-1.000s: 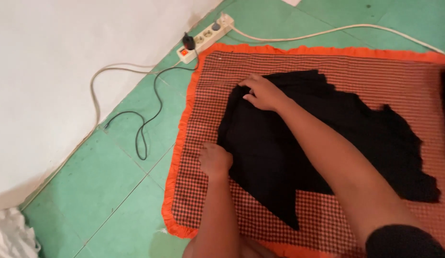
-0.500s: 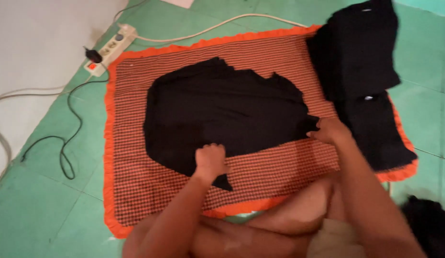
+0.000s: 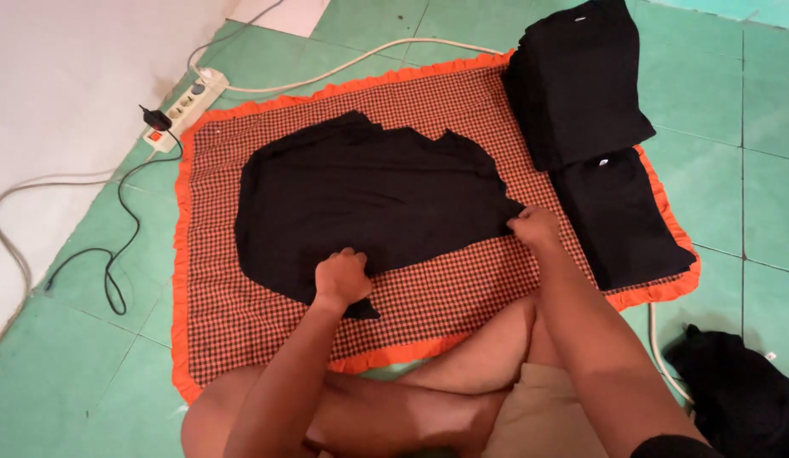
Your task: Folding black t-shirts into neat rectangles on a mat on the floor.
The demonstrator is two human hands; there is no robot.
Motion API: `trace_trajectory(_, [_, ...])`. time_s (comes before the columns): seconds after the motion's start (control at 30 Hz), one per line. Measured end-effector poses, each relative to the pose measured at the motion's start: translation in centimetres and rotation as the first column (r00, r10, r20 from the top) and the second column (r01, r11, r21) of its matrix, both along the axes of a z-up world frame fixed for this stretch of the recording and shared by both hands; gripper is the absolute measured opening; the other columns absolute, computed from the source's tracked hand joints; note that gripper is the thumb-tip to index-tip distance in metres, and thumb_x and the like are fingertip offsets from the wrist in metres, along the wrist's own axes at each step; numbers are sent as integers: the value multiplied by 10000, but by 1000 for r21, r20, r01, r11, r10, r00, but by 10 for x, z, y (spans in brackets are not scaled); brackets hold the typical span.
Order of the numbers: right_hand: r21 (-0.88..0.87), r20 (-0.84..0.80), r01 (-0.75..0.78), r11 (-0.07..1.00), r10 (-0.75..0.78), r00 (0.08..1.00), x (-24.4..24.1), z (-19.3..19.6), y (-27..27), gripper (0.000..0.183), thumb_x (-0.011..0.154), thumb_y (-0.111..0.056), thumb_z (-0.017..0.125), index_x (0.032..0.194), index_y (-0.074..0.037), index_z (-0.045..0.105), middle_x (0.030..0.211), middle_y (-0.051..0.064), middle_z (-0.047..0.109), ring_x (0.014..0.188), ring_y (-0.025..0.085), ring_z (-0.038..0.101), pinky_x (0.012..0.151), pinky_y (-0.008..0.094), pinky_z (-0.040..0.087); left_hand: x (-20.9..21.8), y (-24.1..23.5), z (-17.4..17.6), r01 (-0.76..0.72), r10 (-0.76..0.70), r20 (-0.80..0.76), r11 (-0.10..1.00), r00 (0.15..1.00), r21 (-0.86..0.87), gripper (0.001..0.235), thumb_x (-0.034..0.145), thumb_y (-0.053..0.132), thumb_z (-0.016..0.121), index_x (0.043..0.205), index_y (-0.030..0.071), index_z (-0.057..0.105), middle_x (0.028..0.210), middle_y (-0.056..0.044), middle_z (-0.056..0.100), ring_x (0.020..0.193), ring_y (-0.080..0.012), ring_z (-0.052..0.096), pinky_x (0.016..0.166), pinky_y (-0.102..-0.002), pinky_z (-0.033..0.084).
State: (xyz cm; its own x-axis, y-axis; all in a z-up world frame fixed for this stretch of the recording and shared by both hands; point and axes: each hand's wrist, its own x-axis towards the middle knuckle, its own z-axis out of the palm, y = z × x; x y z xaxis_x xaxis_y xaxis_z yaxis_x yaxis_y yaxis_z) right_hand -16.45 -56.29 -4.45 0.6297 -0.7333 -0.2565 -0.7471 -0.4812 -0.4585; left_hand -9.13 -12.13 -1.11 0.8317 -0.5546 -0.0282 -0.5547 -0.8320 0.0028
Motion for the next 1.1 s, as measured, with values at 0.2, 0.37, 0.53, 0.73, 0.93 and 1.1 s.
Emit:
trace_trajectory(0.2, [244,116,-1,970,-28,993,-12,63,22,418,843,-239,577,1148,-32,774,1166,308,698,1047,476,684,716,488,636,10,22,36,-108,106,-112,994,988,-15,255,627,256,535,688,150,759,640,-90,675,650,-335,703,535,-425,543])
trace_trajectory(0.37, [481,-33,-61,875,88,996,-18,39,0,306,773,11,709,1057,125,706,947,285,625,598,326,683,541,503,586,13,38,28,-152,225,-316,959,922,238,327,657,283,525,767,159,807,766,-85,755,765,-304,745,619,-407,571])
trace_trajectory(0.53, [602,-240,-67,796,261,935,-16,27,4,384,709,52,756,1074,152,687,897,279,605,600,325,602,608,531,557,9,36,45,-164,343,-390,890,854,425,335,747,267,495,812,166,808,829,-62,771,834,-282,752,646,-387,562])
trace_trajectory(0.73, [702,-458,-84,707,539,707,-10,62,18,653,691,-264,1002,1133,31,622,913,252,708,720,353,722,595,462,601,3,30,67,-251,488,-271,761,830,599,356,832,221,521,1017,126,811,939,-26,762,910,-274,753,605,-467,556])
trace_trajectory(0.93, [167,-315,-473,865,501,806,25,96,18,601,789,-615,740,860,-26,831,826,210,795,1051,421,736,933,470,573,48,-20,92,-81,225,-459,946,860,312,357,755,195,532,950,72,805,966,-142,786,1000,-367,749,762,-483,603])
trace_trajectory(1.1, [-30,-42,-419,907,418,908,104,89,11,543,842,-476,744,1256,-137,655,1245,144,714,1232,350,647,959,465,573,125,-81,56,68,-69,24,997,997,21,216,863,243,664,1072,190,647,990,-32,672,915,-260,737,741,-405,620])
